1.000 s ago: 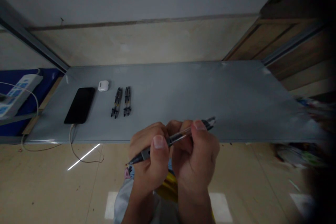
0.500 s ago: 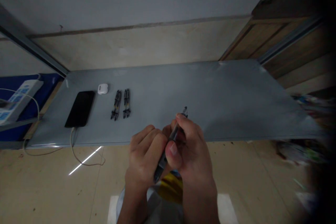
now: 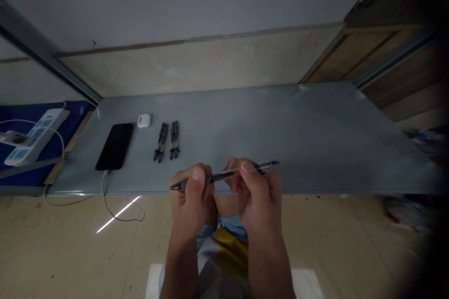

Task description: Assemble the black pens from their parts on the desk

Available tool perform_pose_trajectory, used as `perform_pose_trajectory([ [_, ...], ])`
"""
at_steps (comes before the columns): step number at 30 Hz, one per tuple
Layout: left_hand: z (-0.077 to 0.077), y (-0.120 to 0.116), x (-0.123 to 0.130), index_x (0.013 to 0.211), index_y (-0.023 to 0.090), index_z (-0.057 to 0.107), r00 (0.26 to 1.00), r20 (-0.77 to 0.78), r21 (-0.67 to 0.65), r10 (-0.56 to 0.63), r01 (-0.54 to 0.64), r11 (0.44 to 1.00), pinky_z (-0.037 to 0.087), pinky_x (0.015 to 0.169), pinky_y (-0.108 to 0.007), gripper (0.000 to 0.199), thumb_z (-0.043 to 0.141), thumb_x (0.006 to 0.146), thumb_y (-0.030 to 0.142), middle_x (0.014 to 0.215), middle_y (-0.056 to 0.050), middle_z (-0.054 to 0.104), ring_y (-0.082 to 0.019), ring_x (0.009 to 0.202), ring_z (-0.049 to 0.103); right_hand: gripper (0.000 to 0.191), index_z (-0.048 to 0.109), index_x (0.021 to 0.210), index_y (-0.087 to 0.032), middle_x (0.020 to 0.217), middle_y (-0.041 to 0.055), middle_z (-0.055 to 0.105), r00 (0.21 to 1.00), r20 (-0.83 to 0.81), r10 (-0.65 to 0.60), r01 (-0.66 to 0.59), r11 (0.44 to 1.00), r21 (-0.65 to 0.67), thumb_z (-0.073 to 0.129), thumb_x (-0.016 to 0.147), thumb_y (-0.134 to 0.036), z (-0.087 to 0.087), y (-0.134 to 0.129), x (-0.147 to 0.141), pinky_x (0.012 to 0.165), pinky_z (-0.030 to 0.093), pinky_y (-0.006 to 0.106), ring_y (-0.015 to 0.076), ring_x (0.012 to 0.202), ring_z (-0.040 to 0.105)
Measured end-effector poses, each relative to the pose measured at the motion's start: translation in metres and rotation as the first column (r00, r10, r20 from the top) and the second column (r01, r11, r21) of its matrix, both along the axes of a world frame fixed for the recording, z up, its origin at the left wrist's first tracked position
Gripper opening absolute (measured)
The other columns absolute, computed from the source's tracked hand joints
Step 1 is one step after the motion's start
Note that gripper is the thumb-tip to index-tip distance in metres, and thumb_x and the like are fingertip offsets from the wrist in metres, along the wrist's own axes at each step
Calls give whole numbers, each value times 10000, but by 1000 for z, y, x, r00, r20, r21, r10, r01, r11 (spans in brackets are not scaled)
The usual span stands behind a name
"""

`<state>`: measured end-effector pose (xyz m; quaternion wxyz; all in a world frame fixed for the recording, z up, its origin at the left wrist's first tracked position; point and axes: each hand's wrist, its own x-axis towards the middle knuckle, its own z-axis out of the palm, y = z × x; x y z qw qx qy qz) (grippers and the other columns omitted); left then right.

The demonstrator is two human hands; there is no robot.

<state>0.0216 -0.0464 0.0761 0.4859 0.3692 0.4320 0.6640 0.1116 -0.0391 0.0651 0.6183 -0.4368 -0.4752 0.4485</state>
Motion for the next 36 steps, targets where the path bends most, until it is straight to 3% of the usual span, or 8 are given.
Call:
perform_pose_trajectory([
  [3,4,6,5,491,194,271,992,113,-103,65,-53,993,249,441,-226,607,546,860,590,450,64,231,-75,432,242,344,516,616,-193,576,-15,457,993,-80,87,-80,993,91,481,932,-326,0,3,2,519,354,279,135,549,454],
  [8,6,10,5,631,166,531,982,70,-233,176,-155,960,331,454,-209,495,544,862,604,538,26,465,-90,483,425,183,634,767,-203,710,19,601,986,83,146,-162,955,250,509,899,-231,-2,6,9,595,425,310,174,666,573],
  [12,14,13,3,730,160,582,982,161,-190,98,-67,979,441,550,-222,448,525,886,576,720,-22,595,-111,619,551,104,663,829,-203,743,30,629,972,189,141,-198,923,329,572,820,-153,-9,10,15,622,456,329,187,692,591],
  [17,28,15,-3,842,195,573,948,317,-123,-17,59,991,519,738,-268,334,501,929,509,798,-22,592,-144,798,615,101,664,820,-206,733,34,636,940,320,116,-243,887,393,637,763,-127,-15,16,20,621,477,338,184,666,575],
  [21,32,15,-7,737,205,462,934,357,-53,0,21,998,508,707,-245,335,506,947,462,677,22,475,-106,669,549,56,652,747,-199,667,24,621,897,422,131,-295,888,352,655,790,-164,-14,20,21,601,468,321,172,622,564],
  [25,31,15,-10,632,201,277,908,414,-48,63,-47,998,406,518,-202,464,523,945,441,562,66,258,-65,469,308,62,636,757,-203,654,7,607,872,475,117,-297,899,322,683,797,-204,-14,21,20,570,448,294,157,595,551],
  [29,31,14,-12,606,198,161,872,474,-57,124,-110,992,300,441,-206,528,522,947,377,535,76,124,-70,443,141,105,619,781,-210,659,-13,585,874,478,83,-260,912,317,724,776,-201,-16,22,16,543,421,270,140,583,534],
  [36,27,16,-17,603,193,104,850,506,-48,145,-141,989,242,422,-220,552,506,947,351,518,75,73,-79,447,76,115,590,722,-208,593,-26,508,856,500,130,-323,890,322,682,789,-194,-18,22,9,532,375,274,140,562,478],
])
